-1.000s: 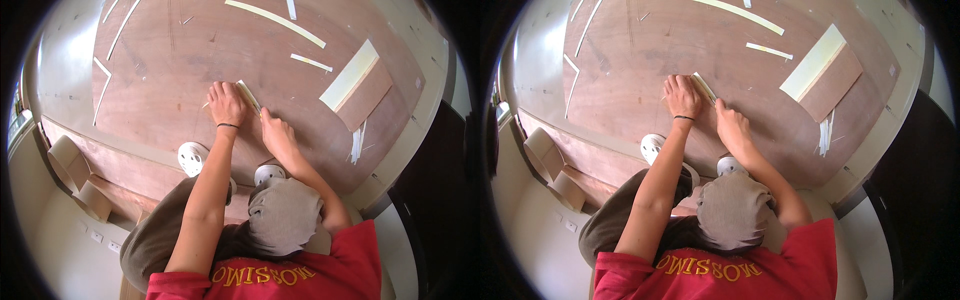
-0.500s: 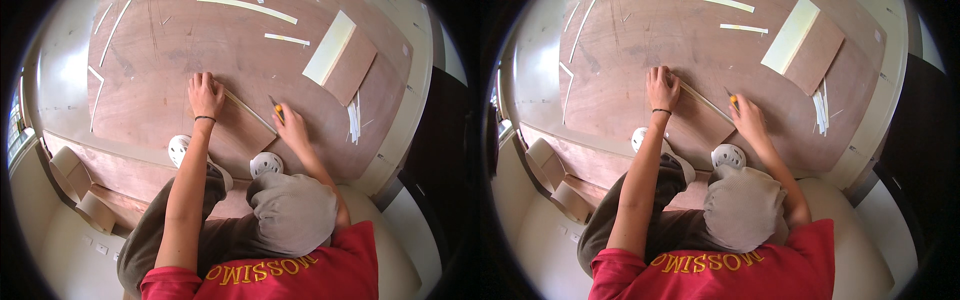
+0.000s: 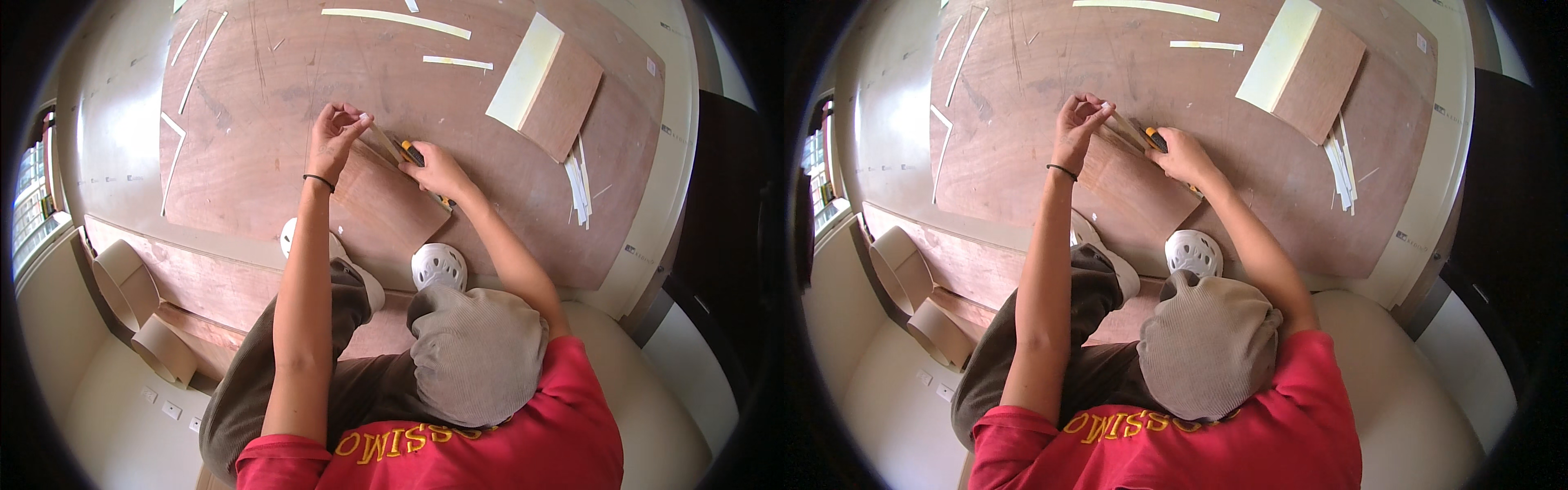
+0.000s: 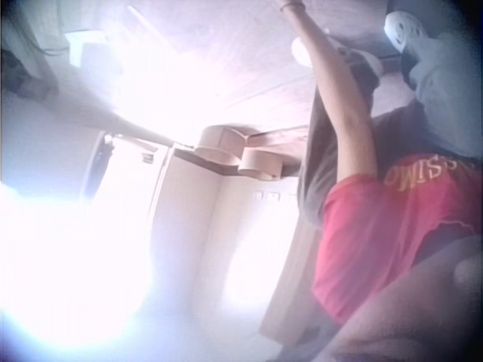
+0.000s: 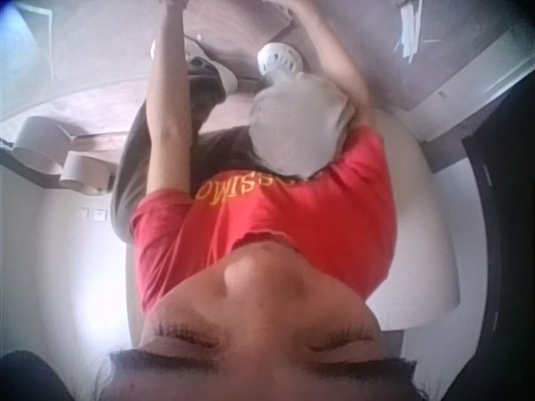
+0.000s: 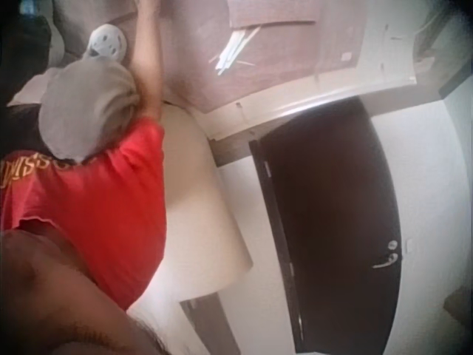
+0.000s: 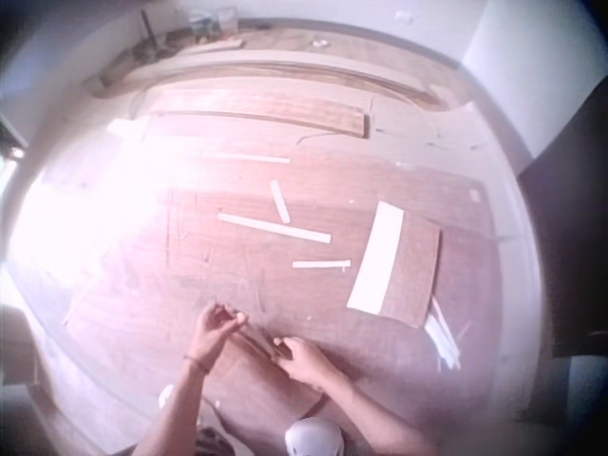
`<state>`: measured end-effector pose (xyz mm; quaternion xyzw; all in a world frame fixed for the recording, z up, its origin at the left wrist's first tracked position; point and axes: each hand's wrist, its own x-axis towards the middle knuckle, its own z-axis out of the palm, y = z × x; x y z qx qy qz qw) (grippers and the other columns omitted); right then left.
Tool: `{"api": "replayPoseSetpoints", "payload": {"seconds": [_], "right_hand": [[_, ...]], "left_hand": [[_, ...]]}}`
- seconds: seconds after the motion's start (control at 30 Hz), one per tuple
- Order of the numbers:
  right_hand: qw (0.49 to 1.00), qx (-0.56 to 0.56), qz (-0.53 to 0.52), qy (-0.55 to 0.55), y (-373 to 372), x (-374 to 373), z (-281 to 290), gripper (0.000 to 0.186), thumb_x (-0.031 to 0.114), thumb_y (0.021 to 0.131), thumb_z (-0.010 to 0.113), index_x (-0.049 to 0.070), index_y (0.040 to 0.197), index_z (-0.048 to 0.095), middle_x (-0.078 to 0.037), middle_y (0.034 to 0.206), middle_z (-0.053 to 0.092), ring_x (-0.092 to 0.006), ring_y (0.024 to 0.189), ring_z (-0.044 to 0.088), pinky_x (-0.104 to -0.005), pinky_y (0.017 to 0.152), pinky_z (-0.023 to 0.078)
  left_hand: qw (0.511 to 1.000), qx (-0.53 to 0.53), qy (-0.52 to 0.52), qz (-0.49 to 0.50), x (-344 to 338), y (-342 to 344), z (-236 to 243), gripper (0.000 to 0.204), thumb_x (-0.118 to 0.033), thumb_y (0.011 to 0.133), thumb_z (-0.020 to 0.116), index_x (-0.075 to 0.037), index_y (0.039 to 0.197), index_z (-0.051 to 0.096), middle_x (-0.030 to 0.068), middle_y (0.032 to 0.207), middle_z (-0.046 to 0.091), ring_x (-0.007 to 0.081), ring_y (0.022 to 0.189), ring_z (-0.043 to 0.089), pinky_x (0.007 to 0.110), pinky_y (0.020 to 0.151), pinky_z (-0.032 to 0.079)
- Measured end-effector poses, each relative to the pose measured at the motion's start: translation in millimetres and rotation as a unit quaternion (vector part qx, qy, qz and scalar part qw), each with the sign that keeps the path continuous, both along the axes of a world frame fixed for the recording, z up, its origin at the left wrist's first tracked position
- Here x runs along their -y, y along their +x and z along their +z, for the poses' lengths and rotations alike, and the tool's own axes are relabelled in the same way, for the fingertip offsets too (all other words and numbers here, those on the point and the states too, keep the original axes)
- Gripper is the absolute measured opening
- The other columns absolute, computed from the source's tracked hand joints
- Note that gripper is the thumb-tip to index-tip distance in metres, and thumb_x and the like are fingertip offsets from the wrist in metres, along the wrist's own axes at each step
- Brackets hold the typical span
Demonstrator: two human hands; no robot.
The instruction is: The person sits on the floor and uses a utility knife to cut a rectangular piece of material into smaller strips. They handle the material and knife with both hands, making multiple cuts along the edges.
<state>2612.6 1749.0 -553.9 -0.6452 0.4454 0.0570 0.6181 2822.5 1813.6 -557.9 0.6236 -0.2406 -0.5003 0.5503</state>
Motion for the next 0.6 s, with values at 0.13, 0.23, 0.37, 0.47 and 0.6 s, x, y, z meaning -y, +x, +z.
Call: {"api": "replayPoseSetpoints", "payload": {"seconds": [0.13, 0.23, 0.37, 0.47, 0.6], "right_hand": [[0.998, 0.013, -0.009, -0.061, 2, 11, -6, 0.028, 0.024, 0.087, 0.070, -0.001, 0.096, 0.060, -0.018, 0.073, 0.063, -0.0277, 0.058, 0.063, -0.0395, 0.060, 0.049], [0.998, 0.042, -0.037, -0.018, 14, 26, 0, 0.030, 0.026, 0.086, 0.070, 0.000, 0.099, 0.062, -0.018, 0.075, 0.064, -0.0305, 0.066, 0.065, -0.0403, 0.064, 0.050], [0.979, 0.020, 0.066, -0.191, 32, 38, -3, 0.034, 0.029, 0.083, 0.072, 0.002, 0.102, 0.066, -0.021, 0.088, 0.068, -0.0398, 0.088, 0.066, -0.0460, 0.075, 0.051], [0.959, 0.025, 0.065, -0.276, 28, 41, -5, 0.038, 0.030, 0.085, 0.069, 0.001, 0.109, 0.061, -0.023, 0.099, 0.067, -0.0407, 0.099, 0.063, -0.0479, 0.082, 0.049], [0.972, -0.033, -0.028, -0.231, -3, 28, 15, 0.035, 0.029, 0.093, 0.059, 0.002, 0.114, 0.053, -0.024, 0.094, 0.067, -0.0449, 0.092, 0.063, -0.0521, 0.077, 0.050]], "left_hand": [[0.908, 0.378, 0.046, 0.178, -9, -38, 14, 0.042, -0.022, 0.092, 0.068, -0.002, 0.125, 0.053, 0.0199, 0.128, 0.059, 0.0282, 0.119, 0.056, 0.041, 0.104, 0.039], [0.794, 0.573, 0.190, 0.067, -42, -108, 0, 0.061, -0.039, 0.094, 0.059, -0.008, 0.144, 0.042, 0.0247, 0.149, 0.037, 0.0394, 0.141, 0.032, 0.054, 0.113, 0.024], [0.780, 0.578, 0.237, -0.023, -46, -136, -20, 0.063, -0.048, 0.096, 0.048, -0.015, 0.149, 0.038, 0.0234, 0.160, 0.014, 0.0443, 0.147, 0.008, 0.061, 0.115, 0.009], [0.750, 0.619, 0.226, -0.051, -38, -117, -32, 0.061, -0.050, 0.096, 0.047, -0.013, 0.144, 0.043, 0.0226, 0.160, 0.012, 0.0431, 0.148, 0.007, 0.060, 0.116, 0.006], [0.765, 0.607, 0.210, -0.047, -38, -104, -28, 0.057, -0.048, 0.096, 0.048, -0.012, 0.140, 0.048, 0.0230, 0.160, 0.012, 0.0425, 0.148, 0.007, 0.059, 0.116, 0.005]]}}
